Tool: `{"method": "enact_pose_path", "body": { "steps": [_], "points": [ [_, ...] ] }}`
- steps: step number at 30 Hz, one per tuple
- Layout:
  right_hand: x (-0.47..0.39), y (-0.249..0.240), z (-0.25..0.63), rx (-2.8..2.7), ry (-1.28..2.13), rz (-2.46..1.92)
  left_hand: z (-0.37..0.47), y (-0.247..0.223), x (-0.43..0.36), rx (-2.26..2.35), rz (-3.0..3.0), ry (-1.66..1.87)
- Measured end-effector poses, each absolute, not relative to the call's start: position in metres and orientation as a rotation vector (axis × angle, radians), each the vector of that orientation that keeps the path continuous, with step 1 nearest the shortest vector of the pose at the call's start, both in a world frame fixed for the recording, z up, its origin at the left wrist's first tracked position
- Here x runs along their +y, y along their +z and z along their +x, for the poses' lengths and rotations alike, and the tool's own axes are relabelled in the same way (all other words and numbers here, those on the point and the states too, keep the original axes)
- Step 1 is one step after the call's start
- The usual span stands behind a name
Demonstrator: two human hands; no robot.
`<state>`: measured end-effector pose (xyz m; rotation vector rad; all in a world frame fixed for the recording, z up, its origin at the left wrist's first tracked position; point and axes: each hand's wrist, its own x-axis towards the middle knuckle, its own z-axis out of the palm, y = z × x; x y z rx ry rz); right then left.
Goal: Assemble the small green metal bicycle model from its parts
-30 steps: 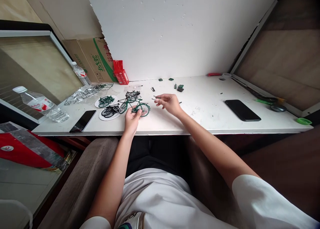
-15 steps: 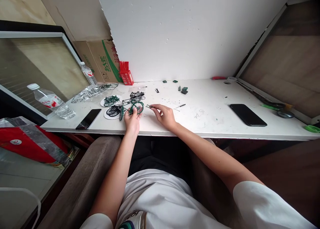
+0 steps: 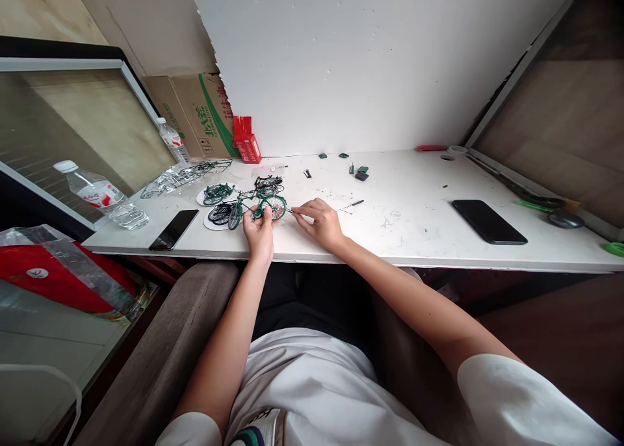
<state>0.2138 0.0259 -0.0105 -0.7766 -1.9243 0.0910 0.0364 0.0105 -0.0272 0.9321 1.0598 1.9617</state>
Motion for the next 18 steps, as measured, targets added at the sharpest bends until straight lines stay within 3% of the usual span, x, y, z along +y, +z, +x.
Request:
{"method": "enact_pose_path", "body": {
  "steps": [5, 18],
  "points": [
    [0.026, -0.009, 0.215, -1.916, 0.095, -0.774, 0.038, -0.025, 0.009, 1.085, 0.905, 2.052],
    [0.027, -0.013, 0.216, -1.931, 0.169, -0.709, 0.041, -0.02, -0.001, 1.071, 1.031, 1.866]
  ]
}}
